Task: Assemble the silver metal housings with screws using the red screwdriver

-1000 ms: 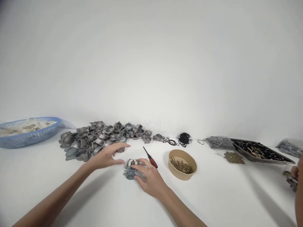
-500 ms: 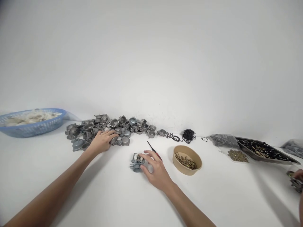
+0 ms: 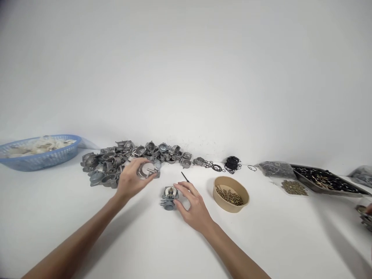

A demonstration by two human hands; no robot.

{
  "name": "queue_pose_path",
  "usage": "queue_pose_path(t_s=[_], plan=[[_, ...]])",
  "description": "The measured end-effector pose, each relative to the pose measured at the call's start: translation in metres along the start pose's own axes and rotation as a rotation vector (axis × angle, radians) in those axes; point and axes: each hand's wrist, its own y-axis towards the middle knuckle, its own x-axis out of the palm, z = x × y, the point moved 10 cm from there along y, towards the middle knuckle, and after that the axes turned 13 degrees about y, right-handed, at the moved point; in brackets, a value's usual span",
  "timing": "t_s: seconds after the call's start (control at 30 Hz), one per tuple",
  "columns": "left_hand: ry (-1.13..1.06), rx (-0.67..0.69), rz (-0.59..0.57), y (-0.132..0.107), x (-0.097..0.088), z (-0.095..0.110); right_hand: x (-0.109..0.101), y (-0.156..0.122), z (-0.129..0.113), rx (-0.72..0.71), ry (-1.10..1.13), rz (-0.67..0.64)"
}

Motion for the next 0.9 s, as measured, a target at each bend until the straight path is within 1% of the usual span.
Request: queue_pose_path(t_s=[0.1,0.17,0.23,0.33,0.43,0.53,0.63,0.7,0.77,0.8,0.9], plan=[[-0.239,0.075,0.058,-0.015,-0.005,0.049,-0.003,0.0,-0.003,-0.004,0.112,0.048],[-0.271,0.135,0.094,-0.026,-0.008,0.075,-0.007,0.0,-0.002,0.01,0.215,0.094],[-0.263,0.216,0.147,-0.037,-0.011,0.095,-0.008,-0.001,0.004,0.04,0.301,0.134],[-0.276,0.312,0.19,-0.048,-0.011,0.112,-0.007,-0.001,0.015,0.115,0.425,0.179],[-0.278,0.363,0.192,-0.052,-0.008,0.118,-0.005,0.0,0.023,0.187,0.586,0.226],[-0.284,0.401,0.16,-0.053,-0.003,0.121,-0.004,0.001,0.025,0.238,0.723,0.248],[-0.323,0.447,0.124,-0.054,-0.001,0.127,-0.005,0.002,0.028,0.29,0.787,0.246],[-0.348,0.459,0.093,-0.054,0.0,0.131,-0.008,0.001,0.033,0.328,0.803,0.27],[-0.333,0.421,0.059,-0.053,0.002,0.13,-0.016,0.0,0.039,0.348,0.81,0.323],[-0.305,0.374,0.04,-0.051,0.005,0.127,-0.021,0.0,0.041,0.345,0.806,0.357],[-0.192,0.175,-0.061,-0.049,0.019,0.107,-0.04,-0.002,0.048,0.316,0.777,0.461]])
